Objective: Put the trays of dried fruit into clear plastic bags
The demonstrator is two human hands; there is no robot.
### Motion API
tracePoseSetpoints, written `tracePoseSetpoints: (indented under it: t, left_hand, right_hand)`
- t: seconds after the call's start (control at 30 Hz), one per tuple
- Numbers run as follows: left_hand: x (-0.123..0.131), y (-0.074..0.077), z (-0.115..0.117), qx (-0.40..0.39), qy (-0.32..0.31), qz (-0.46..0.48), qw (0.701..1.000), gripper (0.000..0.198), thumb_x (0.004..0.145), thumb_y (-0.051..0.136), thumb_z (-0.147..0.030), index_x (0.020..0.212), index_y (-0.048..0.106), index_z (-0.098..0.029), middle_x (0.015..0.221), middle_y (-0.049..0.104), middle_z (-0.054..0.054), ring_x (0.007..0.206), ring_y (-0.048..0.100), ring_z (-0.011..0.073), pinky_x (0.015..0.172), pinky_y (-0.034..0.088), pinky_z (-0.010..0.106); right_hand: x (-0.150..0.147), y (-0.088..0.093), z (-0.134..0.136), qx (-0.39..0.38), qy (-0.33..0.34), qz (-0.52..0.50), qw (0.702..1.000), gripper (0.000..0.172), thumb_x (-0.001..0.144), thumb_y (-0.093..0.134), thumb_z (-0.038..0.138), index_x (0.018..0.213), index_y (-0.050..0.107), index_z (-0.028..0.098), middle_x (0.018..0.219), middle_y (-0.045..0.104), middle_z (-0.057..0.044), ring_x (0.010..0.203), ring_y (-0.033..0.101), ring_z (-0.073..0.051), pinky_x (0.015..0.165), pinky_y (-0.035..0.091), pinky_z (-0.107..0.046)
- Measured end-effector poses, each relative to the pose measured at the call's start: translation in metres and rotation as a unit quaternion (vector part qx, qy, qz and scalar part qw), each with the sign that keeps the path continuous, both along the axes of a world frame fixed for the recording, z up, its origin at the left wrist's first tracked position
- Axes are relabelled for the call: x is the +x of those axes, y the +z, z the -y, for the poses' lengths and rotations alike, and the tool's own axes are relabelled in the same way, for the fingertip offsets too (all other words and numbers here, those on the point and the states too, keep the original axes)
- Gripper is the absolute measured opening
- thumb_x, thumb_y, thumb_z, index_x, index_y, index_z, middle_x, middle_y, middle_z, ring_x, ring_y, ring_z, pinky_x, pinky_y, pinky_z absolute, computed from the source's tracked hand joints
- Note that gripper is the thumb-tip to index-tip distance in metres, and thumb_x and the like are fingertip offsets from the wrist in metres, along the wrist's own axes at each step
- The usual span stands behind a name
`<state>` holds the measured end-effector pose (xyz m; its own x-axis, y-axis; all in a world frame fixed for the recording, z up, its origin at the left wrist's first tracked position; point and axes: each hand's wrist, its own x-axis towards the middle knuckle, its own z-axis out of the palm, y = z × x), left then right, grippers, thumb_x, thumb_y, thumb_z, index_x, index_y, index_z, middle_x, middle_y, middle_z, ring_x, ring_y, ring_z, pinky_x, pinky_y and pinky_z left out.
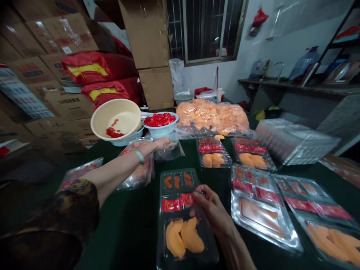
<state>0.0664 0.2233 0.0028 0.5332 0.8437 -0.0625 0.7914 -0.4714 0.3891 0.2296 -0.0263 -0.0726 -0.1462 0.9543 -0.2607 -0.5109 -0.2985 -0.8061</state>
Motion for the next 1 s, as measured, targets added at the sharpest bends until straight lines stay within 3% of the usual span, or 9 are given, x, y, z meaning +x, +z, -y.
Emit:
tracePoseSetpoints:
  t: [0.13, 0.27, 0.37, 0.5, 0.57, 0.63, 0.77, 0.9, 1.0]
  left_hand:
    - [0.009, -0.011, 0.036, 0.011, -0.105, -0.103, 0.989, 0.024, 0.083, 0.054, -0.036, 0.086, 0.062, -0.013, 0.089, 0.062, 0.006, 0.083, 0.059, 0.0182, 0.073, 0.048, 0.034]
    - [0.022, -0.019, 0.091, 0.019, -0.240, -0.113, 0.964, 0.021, 0.070, 0.064, -0.031, 0.055, 0.055, -0.018, 0.064, 0.058, 0.002, 0.075, 0.058, 0.0184, 0.062, 0.040, 0.026]
    - [0.020, -0.019, 0.119, 0.025, -0.314, -0.095, 0.944, 0.015, 0.064, 0.063, -0.020, 0.056, 0.050, -0.019, 0.062, 0.055, -0.001, 0.070, 0.055, 0.0157, 0.059, 0.036, 0.024]
    - [0.004, -0.016, 0.141, 0.039, -0.371, -0.064, 0.926, 0.014, 0.063, 0.056, -0.009, 0.063, 0.046, -0.019, 0.076, 0.055, 0.000, 0.072, 0.051, 0.0144, 0.061, 0.036, 0.024]
    - [-0.004, -0.015, 0.153, 0.052, -0.401, -0.038, 0.914, 0.016, 0.063, 0.050, -0.004, 0.067, 0.046, -0.019, 0.086, 0.054, 0.002, 0.077, 0.050, 0.0142, 0.066, 0.038, 0.024]
    - [-0.009, -0.013, 0.166, 0.061, -0.423, -0.018, 0.904, 0.018, 0.064, 0.046, -0.002, 0.070, 0.045, -0.019, 0.090, 0.052, 0.002, 0.079, 0.049, 0.0143, 0.070, 0.039, 0.024]
    - [-0.018, -0.009, 0.190, 0.036, -0.434, -0.005, 0.900, 0.022, 0.064, 0.042, 0.000, 0.074, 0.046, -0.019, 0.093, 0.051, 0.002, 0.077, 0.049, 0.0130, 0.067, 0.040, 0.022]
    - [-0.038, -0.012, 0.209, 0.069, -0.403, 0.002, 0.913, 0.020, 0.070, 0.043, -0.002, 0.079, 0.049, -0.018, 0.094, 0.053, 0.004, 0.078, 0.051, 0.0135, 0.069, 0.040, 0.024]
    - [-0.056, -0.024, 0.223, 0.147, -0.241, -0.011, 0.959, 0.013, 0.077, 0.041, -0.010, 0.082, 0.051, -0.017, 0.095, 0.055, 0.008, 0.088, 0.052, 0.0186, 0.077, 0.040, 0.030]
  right_hand:
    - [-0.006, 0.007, 0.005, 0.029, 0.051, -0.014, 0.998, 0.036, 0.068, 0.071, 0.039, 0.082, 0.044, 0.020, 0.061, 0.062, 0.002, 0.042, 0.056, -0.010, 0.040, 0.038, -0.017]
    - [-0.015, 0.012, 0.022, 0.013, 0.094, 0.021, 0.995, 0.037, 0.068, 0.072, 0.039, 0.083, 0.044, 0.019, 0.058, 0.059, 0.004, 0.040, 0.055, -0.010, 0.038, 0.037, -0.017]
    - [-0.011, 0.009, 0.045, -0.015, 0.080, 0.033, 0.996, 0.035, 0.069, 0.071, 0.037, 0.082, 0.044, 0.019, 0.061, 0.060, 0.004, 0.041, 0.056, -0.010, 0.038, 0.037, -0.016]
    - [-0.004, 0.006, 0.079, -0.043, -0.007, 0.044, 0.998, 0.036, 0.067, 0.072, 0.036, 0.080, 0.042, 0.020, 0.056, 0.059, 0.005, 0.038, 0.053, -0.008, 0.038, 0.036, -0.014]
    - [-0.005, 0.009, 0.093, -0.050, -0.038, 0.064, 0.996, 0.039, 0.067, 0.072, 0.037, 0.089, 0.044, 0.021, 0.054, 0.059, 0.005, 0.038, 0.052, -0.009, 0.038, 0.037, -0.015]
    - [-0.012, 0.014, 0.102, -0.058, -0.062, 0.091, 0.992, 0.058, 0.065, 0.073, 0.038, 0.110, 0.042, 0.022, 0.055, 0.062, 0.003, 0.038, 0.053, -0.011, 0.039, 0.040, -0.018]
    - [-0.029, 0.022, 0.108, -0.048, -0.093, 0.135, 0.985, 0.099, 0.061, 0.076, 0.038, 0.138, 0.017, 0.020, 0.054, 0.061, 0.004, 0.039, 0.054, -0.013, 0.038, 0.041, -0.020]
    - [-0.038, 0.014, 0.109, -0.017, -0.079, 0.120, 0.990, 0.086, 0.066, 0.073, 0.036, 0.137, 0.028, 0.019, 0.056, 0.061, 0.003, 0.041, 0.054, -0.012, 0.040, 0.042, -0.019]
    - [-0.040, 0.003, 0.112, -0.002, -0.079, 0.098, 0.992, 0.072, 0.069, 0.071, 0.034, 0.131, 0.037, 0.022, 0.060, 0.062, 0.003, 0.042, 0.054, -0.010, 0.041, 0.043, -0.019]
